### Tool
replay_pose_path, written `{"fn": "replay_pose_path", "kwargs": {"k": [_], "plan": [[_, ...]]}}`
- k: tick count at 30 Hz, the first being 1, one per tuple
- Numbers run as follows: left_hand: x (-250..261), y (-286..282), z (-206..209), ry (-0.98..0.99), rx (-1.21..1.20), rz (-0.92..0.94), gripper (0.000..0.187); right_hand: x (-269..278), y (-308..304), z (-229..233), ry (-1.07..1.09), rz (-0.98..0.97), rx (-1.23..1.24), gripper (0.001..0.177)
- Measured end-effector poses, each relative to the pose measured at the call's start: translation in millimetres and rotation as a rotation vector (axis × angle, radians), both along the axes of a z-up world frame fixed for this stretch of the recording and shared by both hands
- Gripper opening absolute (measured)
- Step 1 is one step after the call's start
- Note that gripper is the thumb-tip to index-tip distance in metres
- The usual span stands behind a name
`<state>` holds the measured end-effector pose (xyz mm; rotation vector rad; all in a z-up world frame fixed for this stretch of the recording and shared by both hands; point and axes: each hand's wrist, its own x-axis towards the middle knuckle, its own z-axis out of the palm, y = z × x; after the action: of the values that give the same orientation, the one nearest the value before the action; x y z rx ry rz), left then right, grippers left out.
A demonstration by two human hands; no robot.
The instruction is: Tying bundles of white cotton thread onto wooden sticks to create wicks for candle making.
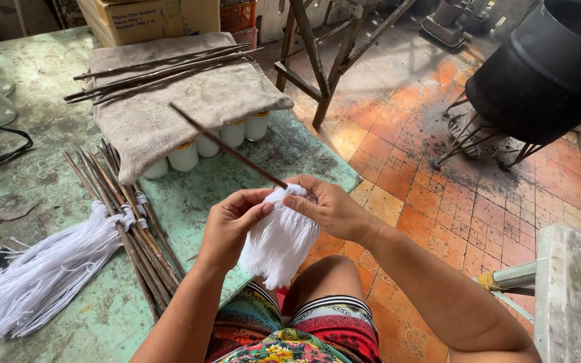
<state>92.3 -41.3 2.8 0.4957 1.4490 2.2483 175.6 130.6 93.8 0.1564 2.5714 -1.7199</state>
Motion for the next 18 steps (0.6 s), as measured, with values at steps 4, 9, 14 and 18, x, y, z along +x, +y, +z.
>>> {"fn": "replay_pose_path", "kwargs": {"k": [4, 9, 14, 18], "plan": [[-6.0, -2.2, -16.8, 0.013, 0.003, 0.012, 0.026, -10.8, 22.9, -29.9, 0.091, 0.007, 0.045, 0.027], [2.8, 5.6, 8.9, 0.037, -0.021, -0.029, 0.031, -6.4, 22.3, -25.1, 0.131, 0.061, 0.099, 0.026], [-0.2, 17.3, -5.6, 0.115, -0.057, 0.013, 0.021, 0.8, 12.8, -5.0, 0.117, 0.054, 0.088, 0.023], [1.2, 17.7, -3.5, 0.069, -0.02, 0.008, 0.02, -2.5, 7.8, -8.7, 0.13, 0.0, -0.017, 0.019]]}}
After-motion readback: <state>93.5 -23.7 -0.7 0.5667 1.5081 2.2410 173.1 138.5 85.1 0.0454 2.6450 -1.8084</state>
